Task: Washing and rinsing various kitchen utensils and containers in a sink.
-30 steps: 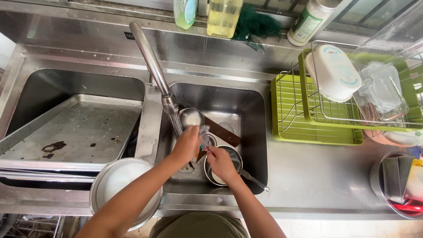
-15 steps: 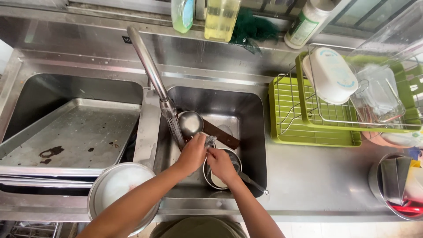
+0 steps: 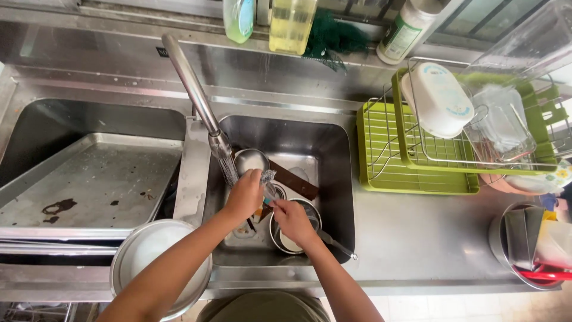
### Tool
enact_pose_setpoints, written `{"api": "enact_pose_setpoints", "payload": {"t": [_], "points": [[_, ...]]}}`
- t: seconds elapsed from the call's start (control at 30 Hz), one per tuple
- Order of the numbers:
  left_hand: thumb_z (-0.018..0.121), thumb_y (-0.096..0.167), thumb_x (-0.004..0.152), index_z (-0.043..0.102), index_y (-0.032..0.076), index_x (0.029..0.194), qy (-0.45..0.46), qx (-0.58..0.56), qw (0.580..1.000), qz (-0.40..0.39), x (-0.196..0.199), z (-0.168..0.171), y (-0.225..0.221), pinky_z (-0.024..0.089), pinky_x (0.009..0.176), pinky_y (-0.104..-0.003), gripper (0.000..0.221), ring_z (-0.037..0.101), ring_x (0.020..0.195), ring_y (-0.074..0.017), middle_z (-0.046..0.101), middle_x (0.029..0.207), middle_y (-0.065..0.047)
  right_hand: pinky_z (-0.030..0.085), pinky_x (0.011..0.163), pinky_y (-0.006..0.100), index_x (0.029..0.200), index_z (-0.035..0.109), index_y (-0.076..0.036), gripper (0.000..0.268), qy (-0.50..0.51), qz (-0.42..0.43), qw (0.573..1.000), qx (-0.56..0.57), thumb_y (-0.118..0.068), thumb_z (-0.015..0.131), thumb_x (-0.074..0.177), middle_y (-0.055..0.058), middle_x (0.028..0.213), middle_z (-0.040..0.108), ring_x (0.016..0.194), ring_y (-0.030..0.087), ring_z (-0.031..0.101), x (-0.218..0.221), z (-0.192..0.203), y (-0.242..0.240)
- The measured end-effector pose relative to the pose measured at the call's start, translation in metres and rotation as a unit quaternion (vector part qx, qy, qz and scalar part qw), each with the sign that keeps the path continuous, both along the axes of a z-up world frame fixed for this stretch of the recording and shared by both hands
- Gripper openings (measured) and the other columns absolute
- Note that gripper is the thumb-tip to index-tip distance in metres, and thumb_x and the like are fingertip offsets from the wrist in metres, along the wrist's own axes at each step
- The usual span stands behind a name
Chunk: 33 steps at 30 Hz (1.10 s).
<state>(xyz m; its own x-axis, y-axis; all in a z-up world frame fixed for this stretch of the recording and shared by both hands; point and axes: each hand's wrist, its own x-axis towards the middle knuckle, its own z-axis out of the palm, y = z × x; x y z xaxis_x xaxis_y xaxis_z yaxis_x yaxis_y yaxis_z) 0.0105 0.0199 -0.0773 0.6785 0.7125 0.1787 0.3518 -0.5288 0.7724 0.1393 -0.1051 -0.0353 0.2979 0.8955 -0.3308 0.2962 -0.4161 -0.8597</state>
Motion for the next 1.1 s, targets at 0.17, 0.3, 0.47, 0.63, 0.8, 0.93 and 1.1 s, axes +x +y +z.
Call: {"api": "enact_pose_setpoints", "payload": {"t": [0.17, 0.3, 0.47, 0.63, 0.8, 0.93, 1.1], "points": [[0.049, 0.004, 0.095, 0.054, -0.005, 0.107, 0.001, -0.147, 0.989, 0.036, 0.004, 0.038, -0.002, 0.052, 0.074, -0.054, 0.016, 0.06, 0.085, -0.0489, 0.059, 0.095, -0.03, 0.041, 0.054, 0.031, 0.1, 0.07, 0.004, 0.02, 0.035, 0.004, 0.999, 0.04, -0.011, 0.057, 0.098, 0.007, 0.064, 0.054, 0.06, 0.01, 0.045, 0.004, -0.008, 0.004], [0.058, -0.006, 0.074, 0.053, -0.005, 0.107, -0.032, 0.076, 0.996, -0.028, 0.003, 0.006, -0.001, 0.051, 0.073, -0.053, 0.033, 0.061, 0.089, -0.0458, 0.059, 0.103, -0.027, 0.041, 0.053, 0.029, 0.105, 0.071, 0.002, 0.022, 0.069, -0.004, 0.997, 0.028, -0.011, 0.055, 0.098, 0.0, 0.065, 0.056, 0.06, 0.006, 0.046, 0.003, 0.003, 0.005], [0.065, 0.0, 0.086, 0.052, -0.002, 0.106, -0.03, 0.086, 0.995, 0.033, -0.005, 0.012, 0.033, 0.051, 0.077, -0.051, 0.024, 0.063, 0.09, -0.0427, 0.06, 0.101, -0.022, 0.031, 0.046, 0.026, 0.116, 0.072, -0.002, 0.027, 0.125, -0.028, 0.991, -0.023, -0.015, 0.053, 0.101, -0.004, 0.063, 0.046, 0.053, 0.006, 0.037, 0.008, 0.029, -0.002], [0.067, 0.014, 0.092, 0.055, 0.013, 0.137, 0.016, -0.326, 0.933, 0.153, -0.006, 0.105, 0.018, 0.053, 0.069, -0.041, 0.047, 0.069, 0.073, -0.0302, 0.07, 0.093, -0.024, 0.029, 0.042, 0.021, 0.128, 0.07, -0.005, 0.033, 0.23, -0.053, 0.971, -0.044, -0.016, 0.051, 0.103, -0.009, 0.063, 0.041, 0.051, 0.001, 0.033, 0.018, 0.07, -0.004], [0.091, 0.02, 0.072, 0.062, 0.006, 0.116, -0.065, -0.189, 0.979, 0.041, -0.013, 0.06, 0.007, 0.053, 0.074, -0.029, 0.054, 0.066, 0.081, -0.0134, 0.072, 0.091, -0.008, 0.026, 0.042, 0.021, 0.129, 0.068, -0.004, 0.033, 0.257, -0.01, 0.966, -0.029, -0.016, 0.051, 0.104, -0.008, 0.062, 0.037, 0.05, 0.002, 0.029, 0.017, 0.071, -0.005], [0.072, 0.008, 0.075, 0.07, 0.006, 0.112, -0.078, -0.183, 0.979, 0.048, -0.019, 0.047, 0.002, 0.055, 0.072, -0.029, 0.036, 0.07, 0.083, -0.0117, 0.072, 0.096, -0.004, 0.021, 0.042, 0.02, 0.132, 0.068, -0.005, 0.033, 0.315, 0.044, 0.947, -0.043, -0.016, 0.053, 0.104, -0.009, 0.062, 0.032, 0.05, 0.001, 0.026, 0.013, 0.08, -0.005], [0.077, 0.014, 0.084, 0.064, 0.007, 0.119, -0.14, -0.449, 0.869, 0.153, -0.018, 0.055, 0.002, 0.041, 0.06, -0.036, 0.038, 0.054, 0.07, -0.0222, 0.065, 0.083, -0.013, 0.022, 0.043, 0.021, 0.132, 0.067, -0.006, 0.035, 0.308, -0.01, 0.951, -0.025, -0.02, 0.05, 0.106, -0.009, 0.065, 0.036, 0.051, 0.001, 0.027, 0.016, 0.067, -0.002]]}}
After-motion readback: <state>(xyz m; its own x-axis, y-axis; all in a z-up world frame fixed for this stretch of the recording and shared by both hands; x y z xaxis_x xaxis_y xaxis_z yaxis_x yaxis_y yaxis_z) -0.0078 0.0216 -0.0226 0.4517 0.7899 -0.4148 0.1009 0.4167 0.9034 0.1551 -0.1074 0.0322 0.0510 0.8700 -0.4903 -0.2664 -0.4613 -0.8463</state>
